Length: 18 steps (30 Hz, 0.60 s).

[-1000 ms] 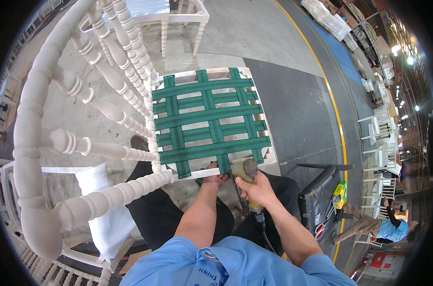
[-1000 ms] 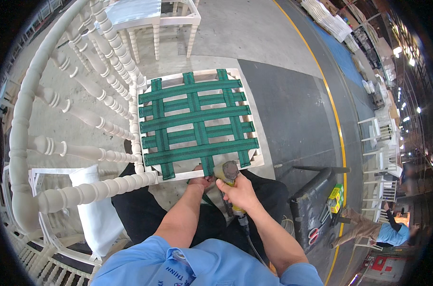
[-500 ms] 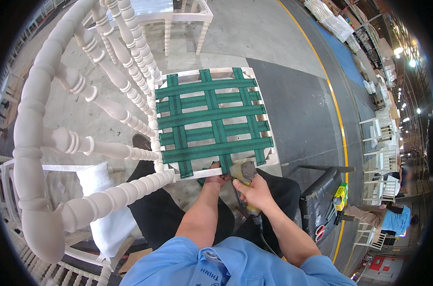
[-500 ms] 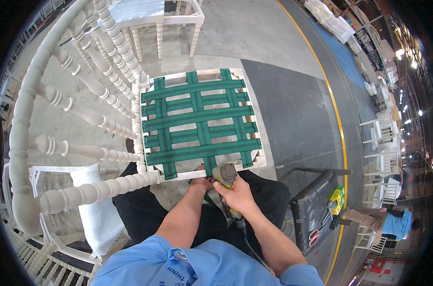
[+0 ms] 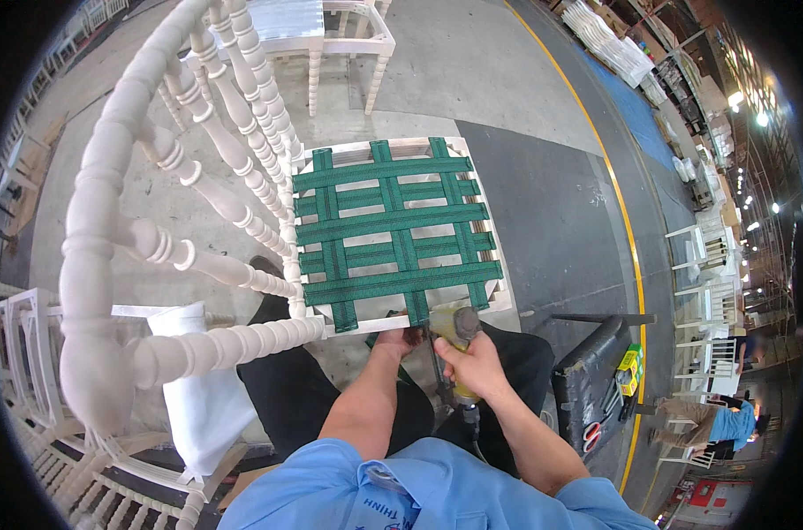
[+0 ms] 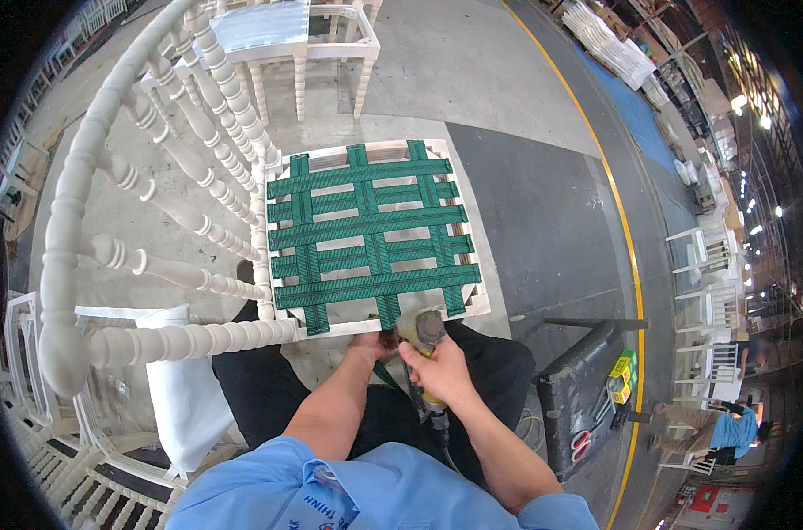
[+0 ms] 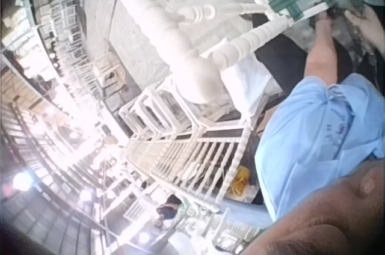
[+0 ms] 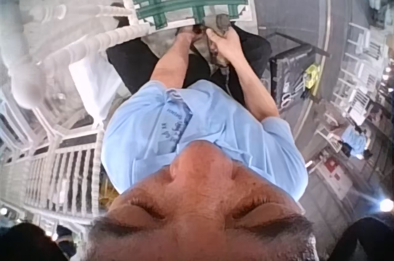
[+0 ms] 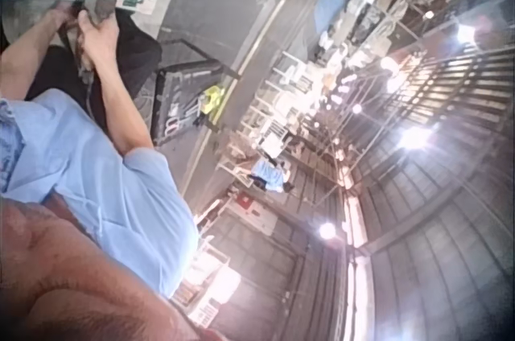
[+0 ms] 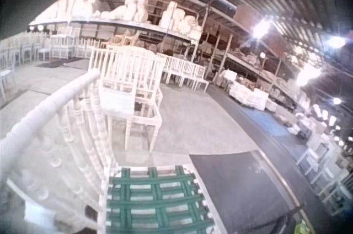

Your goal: The person weaves green straps into the seat frame of a white wooden chair. They thread the straps through the frame, use a staple gun to secure them, and trim excess strap with scissors.

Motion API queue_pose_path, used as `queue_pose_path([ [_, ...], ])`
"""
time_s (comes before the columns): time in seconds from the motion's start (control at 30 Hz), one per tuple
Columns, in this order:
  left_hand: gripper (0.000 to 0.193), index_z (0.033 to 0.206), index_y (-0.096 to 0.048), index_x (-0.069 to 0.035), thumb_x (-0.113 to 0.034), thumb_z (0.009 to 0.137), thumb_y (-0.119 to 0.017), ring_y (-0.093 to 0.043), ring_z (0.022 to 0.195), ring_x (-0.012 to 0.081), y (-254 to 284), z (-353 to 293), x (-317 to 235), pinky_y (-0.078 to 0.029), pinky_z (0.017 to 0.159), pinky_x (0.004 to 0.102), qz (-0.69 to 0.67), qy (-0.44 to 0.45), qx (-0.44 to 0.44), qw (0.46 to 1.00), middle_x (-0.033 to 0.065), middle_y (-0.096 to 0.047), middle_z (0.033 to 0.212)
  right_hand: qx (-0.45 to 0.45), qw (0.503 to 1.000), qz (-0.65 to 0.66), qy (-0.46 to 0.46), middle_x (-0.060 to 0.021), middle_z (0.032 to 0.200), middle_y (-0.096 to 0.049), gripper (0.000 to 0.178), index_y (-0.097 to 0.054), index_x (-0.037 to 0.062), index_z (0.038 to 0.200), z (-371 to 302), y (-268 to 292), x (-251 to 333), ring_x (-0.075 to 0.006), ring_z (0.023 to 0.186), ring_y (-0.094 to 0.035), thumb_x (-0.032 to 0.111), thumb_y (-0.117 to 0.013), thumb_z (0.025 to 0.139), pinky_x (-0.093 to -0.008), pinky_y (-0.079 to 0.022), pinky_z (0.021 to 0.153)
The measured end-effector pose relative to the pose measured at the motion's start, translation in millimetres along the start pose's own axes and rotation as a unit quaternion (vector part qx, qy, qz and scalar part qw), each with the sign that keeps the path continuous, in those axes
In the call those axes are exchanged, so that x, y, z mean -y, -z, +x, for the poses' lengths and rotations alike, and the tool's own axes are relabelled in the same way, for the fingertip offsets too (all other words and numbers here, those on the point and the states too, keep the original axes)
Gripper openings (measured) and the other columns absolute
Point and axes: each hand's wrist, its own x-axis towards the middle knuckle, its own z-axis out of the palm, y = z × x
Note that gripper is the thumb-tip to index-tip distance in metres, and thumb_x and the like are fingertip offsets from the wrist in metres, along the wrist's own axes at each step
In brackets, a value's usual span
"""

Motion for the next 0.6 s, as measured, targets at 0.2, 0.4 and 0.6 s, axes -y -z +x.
queue_pose_path([
  [0.2,0.053,0.11,-0.072,-0.01,-0.051,0.108,-0.038,-0.072,0.073,0.0264,8.1,-33.7,-6.8,-0.059,0.072,0.0478,0.302,0.199,-0.024,0.932,0.0096,-0.081,0.096,-0.03,0.997,0.062,0.037,-0.0017,0.081,-0.066,0.03,-0.062,0.001,0.115,-21.8,36.9,-1.7,-0.01,0.059,-0.062,0.025,-0.075,0.101,-0.0286,-0.05,0.052],
  [0.4,0.055,0.139,-0.067,-0.004,-0.023,0.088,-0.07,-0.063,0.13,0.0294,13.2,-72.6,1.7,-0.047,0.111,0.0363,0.757,-0.173,-0.088,0.624,0.0206,-0.07,0.135,-0.037,0.993,0.099,0.056,-0.0026,0.088,-0.067,0.024,-0.065,0.0021,0.113,-32.7,41.5,-5.1,-0.0113,0.058,-0.061,0.022,-0.072,0.102,-0.0292,-0.049,0.05],
  [0.6,0.033,0.125,-0.076,-0.009,-0.022,0.095,-0.068,-0.069,0.097,0.0206,-9.2,-141.4,-2.5,-0.052,0.09,0.0325,0.719,-0.14,0.045,0.68,0.0082,-0.078,0.106,-0.016,0.993,0.096,0.067,-0.0021,0.088,-0.067,0.02,-0.066,0.0029,0.111,-33.8,46.3,-8.1,-0.0114,0.058,-0.061,0.02,-0.071,0.103,-0.0293,-0.049,0.051],
])
